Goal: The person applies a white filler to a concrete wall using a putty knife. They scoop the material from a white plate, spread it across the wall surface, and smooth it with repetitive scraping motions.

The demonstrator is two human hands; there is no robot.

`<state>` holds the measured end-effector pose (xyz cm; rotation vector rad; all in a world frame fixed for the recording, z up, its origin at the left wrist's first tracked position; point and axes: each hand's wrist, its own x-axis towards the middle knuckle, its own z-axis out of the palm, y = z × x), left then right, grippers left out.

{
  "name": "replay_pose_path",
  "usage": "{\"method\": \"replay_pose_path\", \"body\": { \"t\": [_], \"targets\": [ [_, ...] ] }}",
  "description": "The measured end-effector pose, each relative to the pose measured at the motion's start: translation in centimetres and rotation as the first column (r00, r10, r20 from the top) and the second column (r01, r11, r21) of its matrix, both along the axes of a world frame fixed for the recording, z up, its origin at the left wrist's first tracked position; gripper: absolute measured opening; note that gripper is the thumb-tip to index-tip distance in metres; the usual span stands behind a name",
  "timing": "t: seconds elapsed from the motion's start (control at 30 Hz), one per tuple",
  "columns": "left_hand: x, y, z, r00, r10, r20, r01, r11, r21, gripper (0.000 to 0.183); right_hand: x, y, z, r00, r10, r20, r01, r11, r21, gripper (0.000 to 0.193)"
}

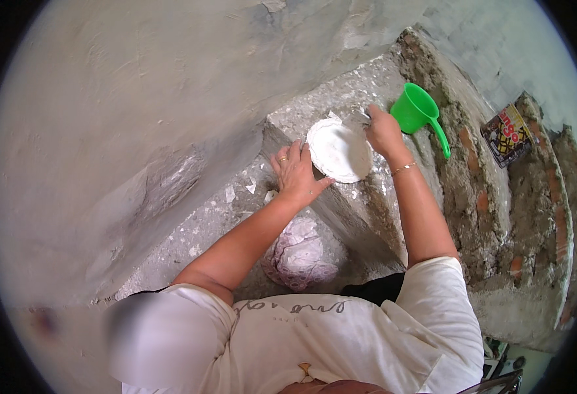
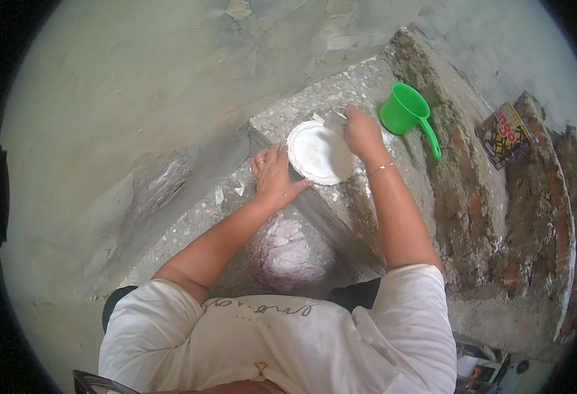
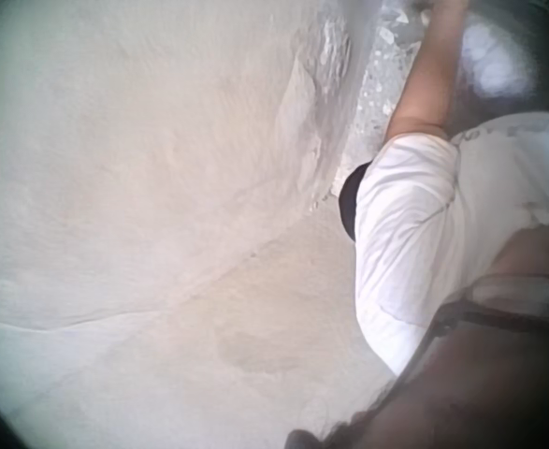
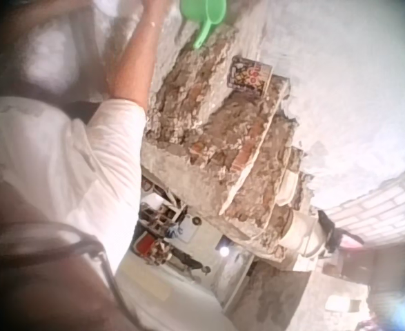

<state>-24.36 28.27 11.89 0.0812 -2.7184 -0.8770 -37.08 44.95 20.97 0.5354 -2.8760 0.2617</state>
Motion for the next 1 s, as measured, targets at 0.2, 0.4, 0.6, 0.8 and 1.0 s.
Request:
{"method": "replay_pose_path", "body": {
  "t": [0.2, 0.4, 0.6, 0.8, 1.0],
  "targets": [
    [-0.4, 0.0, -0.1, 1.0, -0.012, 0.023, 0.012, 1.0, 0.01, 0.089, -1.3, -1.0, -2.8, 0.999, 0.028, 0.04, -0.034, 0.983, 0.178, 0.026],
    [-0.6, -0.3, 0.4, 0.996, -0.017, 0.088, 0.014, 1.0, 0.028, 0.095, 0.1, -2.1, -2.4, 0.991, -0.033, 0.132, 0.007, 0.981, 0.193, 0.022],
    [-0.7, -0.4, 0.2, 0.995, -0.008, 0.096, 0.005, 1.0, 0.029, 0.096, 3.8, -1.9, -2.6, 0.996, 0.02, 0.085, -0.033, 0.988, 0.152, 0.025],
    [-0.6, 0.0, 0.7, 0.993, -0.026, 0.117, 0.021, 0.999, 0.044, 0.095, -1.0, -0.3, -2.8, 0.993, -0.113, -0.036, 0.116, 0.99, 0.082, 0.024],
    [-0.9, 0.0, 0.6, 0.994, -0.012, 0.107, 0.012, 1.0, 0.001, 0.09, 0.4, -3.7, -4.7, 1.0, -0.022, 0.006, 0.021, 0.989, 0.145, 0.022]
  ]
}}
